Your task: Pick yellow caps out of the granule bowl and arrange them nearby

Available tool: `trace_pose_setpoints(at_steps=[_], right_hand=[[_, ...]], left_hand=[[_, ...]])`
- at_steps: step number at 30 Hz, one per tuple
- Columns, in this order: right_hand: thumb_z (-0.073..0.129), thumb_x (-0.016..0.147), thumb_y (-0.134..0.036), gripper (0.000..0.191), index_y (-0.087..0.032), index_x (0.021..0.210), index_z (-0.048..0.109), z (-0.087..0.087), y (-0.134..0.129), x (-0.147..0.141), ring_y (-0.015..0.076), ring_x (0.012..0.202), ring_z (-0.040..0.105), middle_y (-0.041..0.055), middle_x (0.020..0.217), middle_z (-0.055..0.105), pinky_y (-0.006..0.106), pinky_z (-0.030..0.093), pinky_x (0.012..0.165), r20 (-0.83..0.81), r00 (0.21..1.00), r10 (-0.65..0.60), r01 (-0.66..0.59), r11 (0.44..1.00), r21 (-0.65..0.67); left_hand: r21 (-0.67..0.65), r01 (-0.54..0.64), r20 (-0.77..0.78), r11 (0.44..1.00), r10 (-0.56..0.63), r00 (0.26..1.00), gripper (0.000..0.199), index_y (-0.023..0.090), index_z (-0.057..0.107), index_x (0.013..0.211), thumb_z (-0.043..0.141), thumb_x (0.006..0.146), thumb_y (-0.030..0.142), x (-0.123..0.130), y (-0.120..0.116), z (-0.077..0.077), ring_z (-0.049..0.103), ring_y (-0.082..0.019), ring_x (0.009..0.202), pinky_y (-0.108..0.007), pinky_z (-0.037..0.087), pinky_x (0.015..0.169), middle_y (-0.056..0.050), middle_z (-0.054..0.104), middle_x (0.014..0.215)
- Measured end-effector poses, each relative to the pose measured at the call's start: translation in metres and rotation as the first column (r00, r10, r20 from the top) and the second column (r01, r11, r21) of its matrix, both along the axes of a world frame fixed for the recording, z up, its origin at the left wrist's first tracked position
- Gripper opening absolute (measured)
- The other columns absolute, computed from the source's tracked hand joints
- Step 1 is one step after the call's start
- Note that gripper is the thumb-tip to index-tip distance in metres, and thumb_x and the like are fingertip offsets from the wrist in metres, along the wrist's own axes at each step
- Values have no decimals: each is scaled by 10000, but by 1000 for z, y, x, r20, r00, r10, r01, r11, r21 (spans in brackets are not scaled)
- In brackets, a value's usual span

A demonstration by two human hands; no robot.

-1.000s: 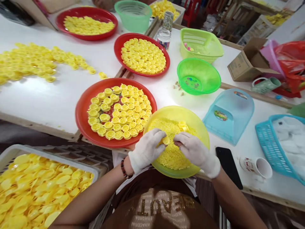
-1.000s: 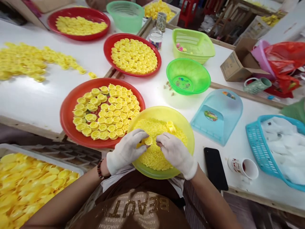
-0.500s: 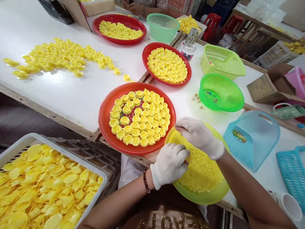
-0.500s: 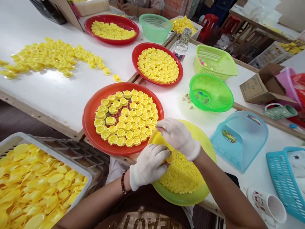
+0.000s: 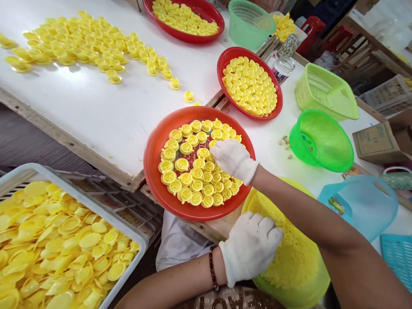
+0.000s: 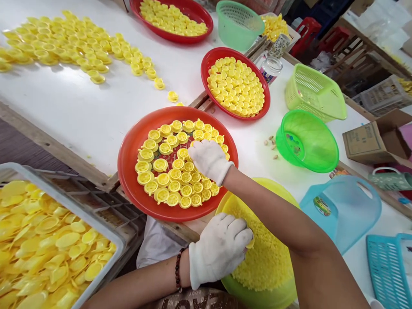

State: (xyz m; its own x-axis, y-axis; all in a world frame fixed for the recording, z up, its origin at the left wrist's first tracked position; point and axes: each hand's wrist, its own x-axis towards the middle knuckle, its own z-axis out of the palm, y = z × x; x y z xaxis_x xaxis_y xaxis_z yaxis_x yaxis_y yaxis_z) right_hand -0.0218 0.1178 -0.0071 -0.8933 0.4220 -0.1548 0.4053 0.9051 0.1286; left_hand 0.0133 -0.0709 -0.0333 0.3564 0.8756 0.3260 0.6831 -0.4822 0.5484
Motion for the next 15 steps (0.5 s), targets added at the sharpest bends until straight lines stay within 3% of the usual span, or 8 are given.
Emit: trace_pose_setpoints(at_steps=[6, 10, 15], right_hand=[[464, 937, -69, 220, -168, 923, 661, -3, -1, -2, 239, 842, 587, 118, 930, 668, 367, 347, 694, 50, 989, 140, -140, 990, 13], [470, 941, -83, 205, -160, 932, 659, -7, 4, -3, 223, 827, 583, 114, 927, 665, 358, 347, 701, 34, 991, 132, -132, 991, -21], [505, 936, -115, 160, -138, 931, 664, -5, 14, 0, 197, 815, 570, 95, 919, 664, 328, 378, 722, -38, 997, 63, -68, 983, -168]], left_hand=[[44, -11, 57, 999, 8, 998, 22, 192, 506, 919, 508, 922, 214, 2, 0, -5, 481, -202, 717, -377, 332, 611, -30, 535, 838], [50, -23, 65, 998, 20, 998, 16, 189, 504, 912, 501, 923, 200, 2, 0, -6, 466, -197, 711, -379, 325, 615, -29, 530, 836], [44, -42, 78, 998, 38, 996, 24, 193, 512, 933, 514, 912, 204, 1, 0, -3, 460, -193, 702, -368, 326, 616, -15, 537, 833]])
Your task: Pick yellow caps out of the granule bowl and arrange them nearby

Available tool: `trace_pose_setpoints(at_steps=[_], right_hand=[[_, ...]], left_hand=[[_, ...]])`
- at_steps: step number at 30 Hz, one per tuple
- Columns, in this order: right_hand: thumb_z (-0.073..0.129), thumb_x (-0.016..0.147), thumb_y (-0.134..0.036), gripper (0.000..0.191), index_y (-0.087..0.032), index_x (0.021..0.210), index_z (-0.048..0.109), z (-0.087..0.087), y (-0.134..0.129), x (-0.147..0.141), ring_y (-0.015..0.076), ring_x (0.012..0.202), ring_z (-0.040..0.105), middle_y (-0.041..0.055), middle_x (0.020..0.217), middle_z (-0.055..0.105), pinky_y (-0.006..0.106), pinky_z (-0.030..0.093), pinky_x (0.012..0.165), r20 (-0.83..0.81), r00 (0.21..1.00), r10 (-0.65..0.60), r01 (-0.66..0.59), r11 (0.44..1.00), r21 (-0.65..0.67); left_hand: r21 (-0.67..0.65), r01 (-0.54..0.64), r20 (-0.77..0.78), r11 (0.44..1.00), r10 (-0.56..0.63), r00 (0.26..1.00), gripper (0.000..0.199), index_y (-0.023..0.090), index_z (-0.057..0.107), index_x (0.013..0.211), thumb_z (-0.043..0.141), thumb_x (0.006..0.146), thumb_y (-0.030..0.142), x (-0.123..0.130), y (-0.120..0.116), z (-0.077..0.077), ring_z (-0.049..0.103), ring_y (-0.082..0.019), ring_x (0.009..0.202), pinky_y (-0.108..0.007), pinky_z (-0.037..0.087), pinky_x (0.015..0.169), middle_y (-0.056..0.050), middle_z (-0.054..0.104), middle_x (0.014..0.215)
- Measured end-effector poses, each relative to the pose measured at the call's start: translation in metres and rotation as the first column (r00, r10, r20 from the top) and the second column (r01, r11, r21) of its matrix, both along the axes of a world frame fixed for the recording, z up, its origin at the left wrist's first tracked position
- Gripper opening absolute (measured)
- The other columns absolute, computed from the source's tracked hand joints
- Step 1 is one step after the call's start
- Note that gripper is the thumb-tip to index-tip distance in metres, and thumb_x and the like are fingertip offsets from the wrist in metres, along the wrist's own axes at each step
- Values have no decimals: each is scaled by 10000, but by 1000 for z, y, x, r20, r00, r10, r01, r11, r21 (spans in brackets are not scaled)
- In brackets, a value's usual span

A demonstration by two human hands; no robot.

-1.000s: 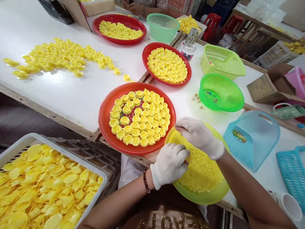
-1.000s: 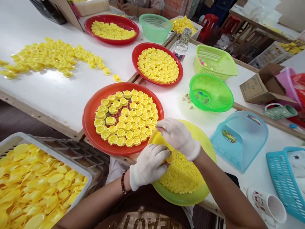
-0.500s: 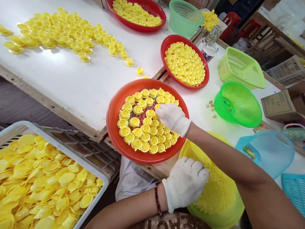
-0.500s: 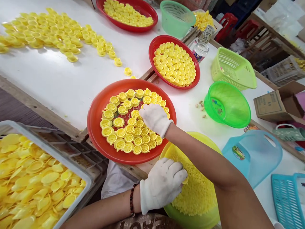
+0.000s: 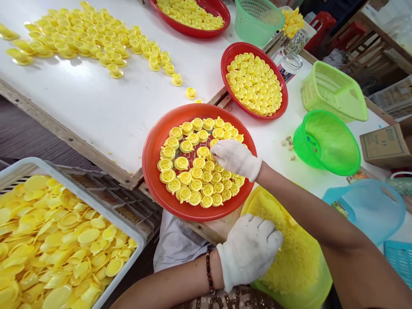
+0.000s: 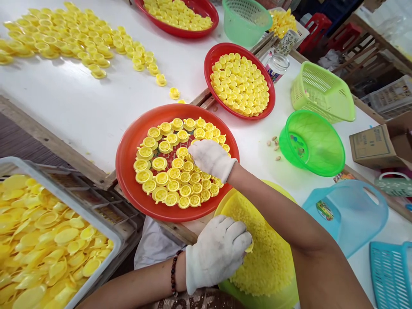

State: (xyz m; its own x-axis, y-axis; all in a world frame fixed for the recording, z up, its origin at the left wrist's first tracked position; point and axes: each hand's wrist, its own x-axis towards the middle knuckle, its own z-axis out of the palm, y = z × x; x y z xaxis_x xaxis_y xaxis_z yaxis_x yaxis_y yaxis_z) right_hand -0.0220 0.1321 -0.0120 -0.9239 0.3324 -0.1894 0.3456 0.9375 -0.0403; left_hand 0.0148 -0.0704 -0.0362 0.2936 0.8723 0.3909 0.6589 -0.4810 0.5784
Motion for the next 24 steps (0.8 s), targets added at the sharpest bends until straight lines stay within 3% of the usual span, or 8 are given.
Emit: trace_pose_setpoints(at_steps=[4, 7, 11, 14, 17, 20, 24], right_hand=[[534, 932, -134, 122, -152, 906, 652, 22, 2, 19, 170, 831, 565, 57, 896, 650, 293, 419, 768, -177, 978, -114, 76, 975, -207], [551, 925, -153, 111, -175, 885, 652, 49, -5, 53, 150, 788, 565, 27, 868, 651, 286, 439, 752, -268, 944, -194, 98, 937, -336], [581, 907, -183, 118, -220, 852, 678, 80, -20, 113, 142, 704, 571, -4, 805, 674, 287, 444, 687, -127, 964, -233, 159, 891, -426], [605, 907, -242, 96, -234, 887, 699, 86, -27, 132, 156, 715, 586, 6, 828, 693, 296, 441, 685, -5, 986, -164, 145, 887, -439], [536, 971, -258, 159, -206, 952, 685, 71, -29, 105, 164, 798, 589, 35, 894, 677, 301, 436, 751, -60, 987, -152, 122, 928, -351], [525, 974, -225, 146, -180, 999, 662, 43, -28, 51, 178, 860, 578, 55, 936, 651, 297, 421, 762, -127, 985, -114, 84, 972, -217], [455, 938, -91, 221, -172, 1022, 643, 17, -17, -3, 177, 819, 564, 79, 992, 649, 303, 388, 692, -95, 984, -149, 147, 989, -20]], left_hand=[[9, -15, -2, 1000, 15, 1000, 68, 197, 518, 949, 544, 888, 213, 0, 1, -1, 485, -194, 713, -368, 343, 622, -11, 563, 845], [22, -2, 18, 1000, 2, 1000, 96, 201, 519, 945, 569, 872, 237, 1, 0, -1, 525, -194, 734, -373, 371, 621, -9, 591, 857], [48, -11, 153, 999, 3, 988, 203, 185, 535, 1053, 568, 855, 219, -9, -7, 4, 596, -187, 796, -363, 461, 677, -30, 652, 923], [65, -116, 253, 991, 96, 963, 294, 163, 521, 1165, 551, 872, 155, -31, -13, 11, 635, -177, 847, -343, 525, 739, -59, 689, 978], [60, -331, 235, 942, 309, 921, 300, 184, 543, 1171, 615, 882, 148, -71, -14, 12, 662, -190, 945, -343, 565, 821, -75, 704, 1050], [70, -541, 101, 838, 533, 840, 338, 200, 561, 1232, 630, 902, 171, -120, -9, 12, 676, -215, 1053, -366, 567, 939, -90, 703, 1143], [85, -648, -48, 757, 652, 756, 284, 186, 599, 1211, 601, 930, 232, -169, 4, 13, 676, -221, 1077, -339, 554, 964, -81, 699, 1171]])
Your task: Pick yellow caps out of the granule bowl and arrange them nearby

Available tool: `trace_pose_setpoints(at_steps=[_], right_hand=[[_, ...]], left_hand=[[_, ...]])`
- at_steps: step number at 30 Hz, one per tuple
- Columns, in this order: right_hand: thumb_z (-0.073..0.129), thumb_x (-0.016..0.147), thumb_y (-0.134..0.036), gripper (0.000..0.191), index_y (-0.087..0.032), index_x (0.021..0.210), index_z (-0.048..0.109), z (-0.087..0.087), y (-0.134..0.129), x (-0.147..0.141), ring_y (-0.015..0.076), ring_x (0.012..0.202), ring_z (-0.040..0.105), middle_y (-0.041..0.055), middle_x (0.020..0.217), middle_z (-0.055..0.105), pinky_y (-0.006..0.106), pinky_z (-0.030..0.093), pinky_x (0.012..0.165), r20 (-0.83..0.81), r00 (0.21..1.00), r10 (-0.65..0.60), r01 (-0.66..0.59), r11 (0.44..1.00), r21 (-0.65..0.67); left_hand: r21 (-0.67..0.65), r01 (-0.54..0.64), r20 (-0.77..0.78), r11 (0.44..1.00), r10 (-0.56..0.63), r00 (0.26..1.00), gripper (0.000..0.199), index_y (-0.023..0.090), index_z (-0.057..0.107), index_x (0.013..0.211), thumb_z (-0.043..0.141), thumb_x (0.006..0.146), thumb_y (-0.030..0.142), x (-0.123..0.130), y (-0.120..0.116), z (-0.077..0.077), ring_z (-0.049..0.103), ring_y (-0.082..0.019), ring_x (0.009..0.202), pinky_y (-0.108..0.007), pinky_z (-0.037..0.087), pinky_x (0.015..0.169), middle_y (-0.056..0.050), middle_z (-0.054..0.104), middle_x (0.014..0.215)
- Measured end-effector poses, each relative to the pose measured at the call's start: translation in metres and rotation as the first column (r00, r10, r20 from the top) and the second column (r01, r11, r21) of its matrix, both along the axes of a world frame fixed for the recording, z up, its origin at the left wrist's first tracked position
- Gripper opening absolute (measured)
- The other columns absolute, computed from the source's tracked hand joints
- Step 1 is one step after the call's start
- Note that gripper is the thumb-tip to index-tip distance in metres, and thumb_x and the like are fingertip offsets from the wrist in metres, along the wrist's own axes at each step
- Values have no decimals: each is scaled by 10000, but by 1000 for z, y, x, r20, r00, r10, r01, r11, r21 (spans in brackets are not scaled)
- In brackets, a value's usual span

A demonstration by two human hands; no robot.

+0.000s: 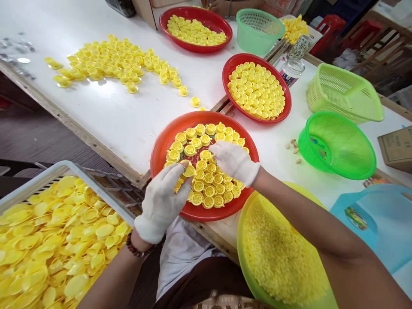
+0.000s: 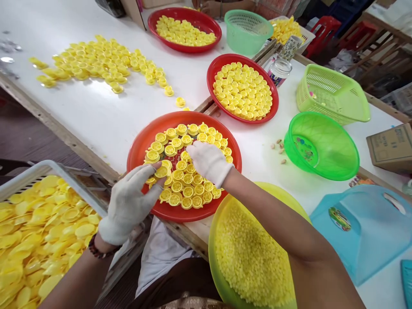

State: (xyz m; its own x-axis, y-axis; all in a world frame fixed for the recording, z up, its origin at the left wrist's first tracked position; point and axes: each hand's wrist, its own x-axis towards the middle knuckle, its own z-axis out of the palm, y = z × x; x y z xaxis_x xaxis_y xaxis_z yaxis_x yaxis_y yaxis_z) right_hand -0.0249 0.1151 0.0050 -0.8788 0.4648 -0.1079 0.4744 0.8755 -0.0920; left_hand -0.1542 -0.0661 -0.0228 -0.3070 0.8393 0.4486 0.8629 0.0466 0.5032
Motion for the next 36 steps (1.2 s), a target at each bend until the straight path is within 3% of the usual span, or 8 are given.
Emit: trace_pose_setpoints(at_steps=[3, 5, 10, 18, 23, 28, 32, 36], right_hand=[[420, 916, -48, 272, -168, 1002, 648, 1, 13, -15, 175, 785, 555, 87, 990, 655, 311, 360, 665, -33, 992, -119, 120, 992, 36], [446, 927, -85, 219, -161, 930, 652, 9, 20, -18, 167, 775, 549, 74, 933, 662, 305, 360, 679, -87, 985, -148, 143, 987, -72], [528, 929, -218, 159, -159, 838, 644, 31, 27, -21, 121, 687, 507, 0, 767, 637, 273, 355, 660, -274, 960, -55, -67, 906, -417], [578, 788, -177, 120, -144, 698, 651, 30, 52, -17, 110, 618, 467, -1, 639, 585, 292, 325, 617, -275, 927, -254, 142, 918, -370], [604, 749, -180, 100, -148, 666, 651, 17, 72, -8, 103, 580, 443, -8, 603, 558, 298, 326, 603, -258, 917, -305, 220, 924, -311], [604, 755, -196, 107, -162, 657, 629, 21, 78, 9, 101, 577, 435, -17, 592, 535, 292, 340, 603, -306, 888, -342, 253, 921, -296], [604, 762, -200, 127, -164, 641, 611, 27, 77, 22, 95, 567, 427, -24, 571, 507, 291, 341, 606, -312, 883, -351, 259, 918, -301], [587, 779, -215, 117, -158, 698, 650, 24, 73, 22, 105, 602, 447, -13, 616, 549, 291, 350, 627, -334, 885, -325, 224, 925, -308]], left_hand=[[-60, -6, -23, 998, 4, 1000, 233, 180, 620, 1146, 582, 935, 270, -15, 16, 2, 654, -224, 1073, -333, 545, 938, -84, 679, 1147], [-86, 5, -30, 996, -7, 1000, 233, 178, 622, 1128, 581, 923, 281, -18, 32, 4, 638, -232, 1054, -353, 541, 919, -93, 657, 1141], [-141, -3, -40, 990, -3, 999, 230, 130, 635, 1068, 580, 861, 214, -19, 80, 10, 627, -241, 949, -373, 537, 840, -115, 657, 1059], [-168, 154, -47, 974, -164, 985, 391, 110, 570, 1251, 566, 869, 195, -24, 125, 11, 629, -209, 968, -351, 507, 886, -130, 660, 1173], [-472, -2, -263, 882, -138, 955, 203, 128, 657, 1027, 520, 903, 212, -22, 138, 19, 636, -261, 931, -371, 462, 782, -142, 669, 1073], [-554, -42, -365, 831, -197, 910, 192, 151, 661, 990, 510, 888, 211, -13, 157, 20, 639, -290, 934, -403, 429, 796, -137, 691, 1011], [-551, 1, -325, 834, -215, 921, 213, 171, 666, 1018, 507, 894, 238, -14, 164, 18, 641, -258, 939, -364, 422, 775, -113, 706, 1016], [-471, -33, -314, 881, -132, 940, 283, 173, 675, 1056, 433, 952, 276, -31, 147, 24, 640, -211, 903, -325, 423, 745, -102, 704, 1032]])
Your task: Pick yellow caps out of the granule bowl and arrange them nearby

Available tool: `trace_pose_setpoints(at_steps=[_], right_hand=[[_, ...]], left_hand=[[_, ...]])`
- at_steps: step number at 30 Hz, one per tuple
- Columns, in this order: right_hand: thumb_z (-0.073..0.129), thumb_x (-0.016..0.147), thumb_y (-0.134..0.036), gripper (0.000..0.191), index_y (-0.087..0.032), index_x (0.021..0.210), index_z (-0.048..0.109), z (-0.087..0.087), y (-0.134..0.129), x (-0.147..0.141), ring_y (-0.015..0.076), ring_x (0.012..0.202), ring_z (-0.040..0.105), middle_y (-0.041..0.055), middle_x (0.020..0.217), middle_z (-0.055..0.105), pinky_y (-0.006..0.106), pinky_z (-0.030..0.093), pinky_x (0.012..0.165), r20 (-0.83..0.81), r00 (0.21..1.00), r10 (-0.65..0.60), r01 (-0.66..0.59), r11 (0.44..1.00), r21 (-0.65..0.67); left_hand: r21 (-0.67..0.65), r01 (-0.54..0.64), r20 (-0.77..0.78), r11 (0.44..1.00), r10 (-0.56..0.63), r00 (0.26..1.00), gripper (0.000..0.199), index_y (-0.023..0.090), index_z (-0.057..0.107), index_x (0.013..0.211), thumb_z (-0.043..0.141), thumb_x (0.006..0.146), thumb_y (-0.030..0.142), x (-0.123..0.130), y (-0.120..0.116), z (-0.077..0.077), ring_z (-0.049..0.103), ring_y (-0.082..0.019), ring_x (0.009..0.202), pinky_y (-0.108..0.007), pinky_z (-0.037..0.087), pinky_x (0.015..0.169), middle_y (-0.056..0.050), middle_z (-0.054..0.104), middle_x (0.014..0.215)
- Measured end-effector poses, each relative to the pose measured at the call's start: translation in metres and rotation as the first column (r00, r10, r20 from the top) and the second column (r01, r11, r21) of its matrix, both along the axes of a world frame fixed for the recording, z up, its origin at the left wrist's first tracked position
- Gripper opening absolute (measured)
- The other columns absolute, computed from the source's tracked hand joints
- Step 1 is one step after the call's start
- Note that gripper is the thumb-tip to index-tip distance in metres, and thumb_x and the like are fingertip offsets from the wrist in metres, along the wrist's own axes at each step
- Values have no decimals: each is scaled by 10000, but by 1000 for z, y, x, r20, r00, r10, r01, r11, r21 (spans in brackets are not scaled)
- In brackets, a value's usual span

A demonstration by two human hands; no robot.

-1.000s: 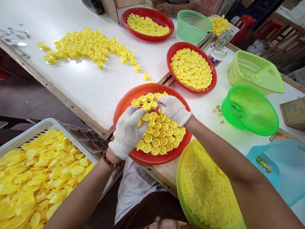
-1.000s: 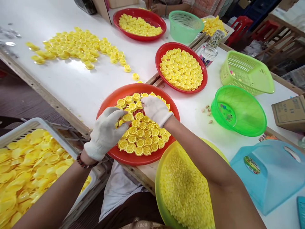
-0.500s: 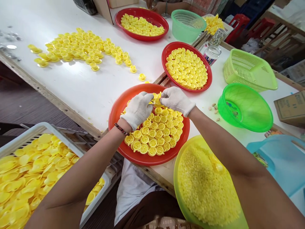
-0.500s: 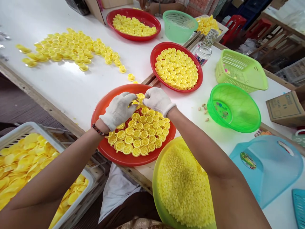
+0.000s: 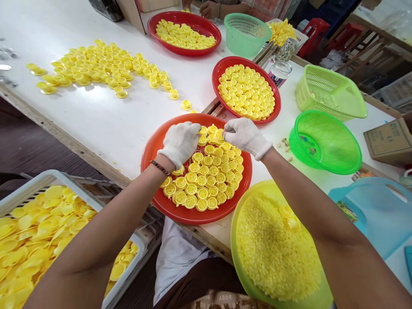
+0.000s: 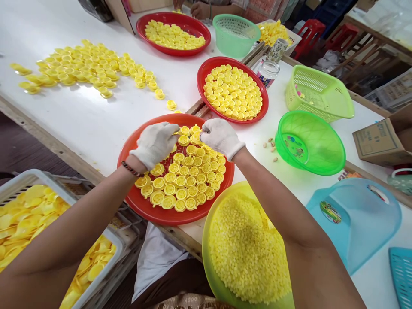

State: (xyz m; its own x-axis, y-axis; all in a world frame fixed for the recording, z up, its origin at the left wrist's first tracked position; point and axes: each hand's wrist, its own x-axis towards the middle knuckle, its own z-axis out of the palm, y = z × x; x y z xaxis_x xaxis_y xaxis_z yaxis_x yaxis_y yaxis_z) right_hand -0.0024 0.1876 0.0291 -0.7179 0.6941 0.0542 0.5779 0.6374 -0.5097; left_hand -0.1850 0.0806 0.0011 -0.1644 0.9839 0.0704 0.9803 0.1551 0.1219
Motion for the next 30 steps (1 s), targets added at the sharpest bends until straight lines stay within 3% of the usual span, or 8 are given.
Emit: trace_pose_setpoints(at_steps=[2, 5, 9, 19, 23, 26, 30], right_hand=[[579, 782, -216, 118, -158, 727, 667, -2, -4, -5, 112, 622, 462, -7, 645, 575, 290, 352, 635, 1, 1000, 26, -26, 1000, -11], [573, 791, -207, 120, -156, 729, 662, -2, -11, -16, 114, 632, 454, -4, 668, 586, 287, 345, 637, 34, 998, 57, -57, 998, -6], [570, 818, -201, 130, -152, 725, 646, -3, -18, -30, 113, 629, 440, -3, 670, 588, 285, 330, 633, 88, 993, 76, -76, 997, 0], [546, 862, -205, 145, -165, 815, 677, -22, -29, -59, 144, 709, 519, 34, 794, 673, 296, 339, 660, 178, 972, 150, -159, 987, 33], [532, 868, -186, 164, -165, 835, 691, -21, -33, -64, 166, 763, 565, 57, 872, 704, 300, 354, 670, 235, 959, 156, -172, 984, 51], [537, 869, -188, 156, -169, 849, 691, -20, -35, -67, 179, 793, 587, 64, 897, 714, 301, 368, 676, 233, 956, 178, -195, 980, 48], [542, 890, -204, 160, -166, 914, 696, -23, -37, -78, 202, 857, 618, 83, 944, 725, 305, 404, 706, 234, 959, 161, -176, 983, 43]], left_hand=[[24, -42, -11, 999, 42, 999, 309, 164, 684, 1026, 406, 962, 285, -8, -14, 4, 643, -215, 887, -327, 423, 731, -109, 702, 1015], [-51, -54, -70, 997, 50, 996, 291, 162, 694, 936, 464, 926, 339, -10, -26, 7, 654, -245, 862, -337, 414, 691, -117, 706, 987], [-142, -84, -153, 986, 62, 986, 322, 160, 693, 988, 522, 878, 410, -1, -24, 4, 665, -270, 877, -332, 424, 698, -133, 707, 1012], [-257, -142, -151, 956, 105, 983, 327, 124, 712, 970, 548, 858, 384, -1, -30, 11, 683, -356, 909, -405, 484, 732, -187, 712, 1006], [-284, -139, -124, 949, 108, 986, 308, 118, 715, 939, 524, 899, 356, -1, -33, 15, 680, -334, 873, -400, 491, 714, -199, 711, 976], [-269, -126, -104, 955, 101, 989, 345, 127, 711, 938, 419, 961, 307, -7, -38, 21, 665, -282, 845, -368, 478, 710, -185, 710, 974], [-124, -116, -67, 985, 109, 992, 343, 160, 702, 923, 387, 967, 288, -17, -49, 24, 640, -242, 815, -333, 445, 692, -131, 709, 981]])
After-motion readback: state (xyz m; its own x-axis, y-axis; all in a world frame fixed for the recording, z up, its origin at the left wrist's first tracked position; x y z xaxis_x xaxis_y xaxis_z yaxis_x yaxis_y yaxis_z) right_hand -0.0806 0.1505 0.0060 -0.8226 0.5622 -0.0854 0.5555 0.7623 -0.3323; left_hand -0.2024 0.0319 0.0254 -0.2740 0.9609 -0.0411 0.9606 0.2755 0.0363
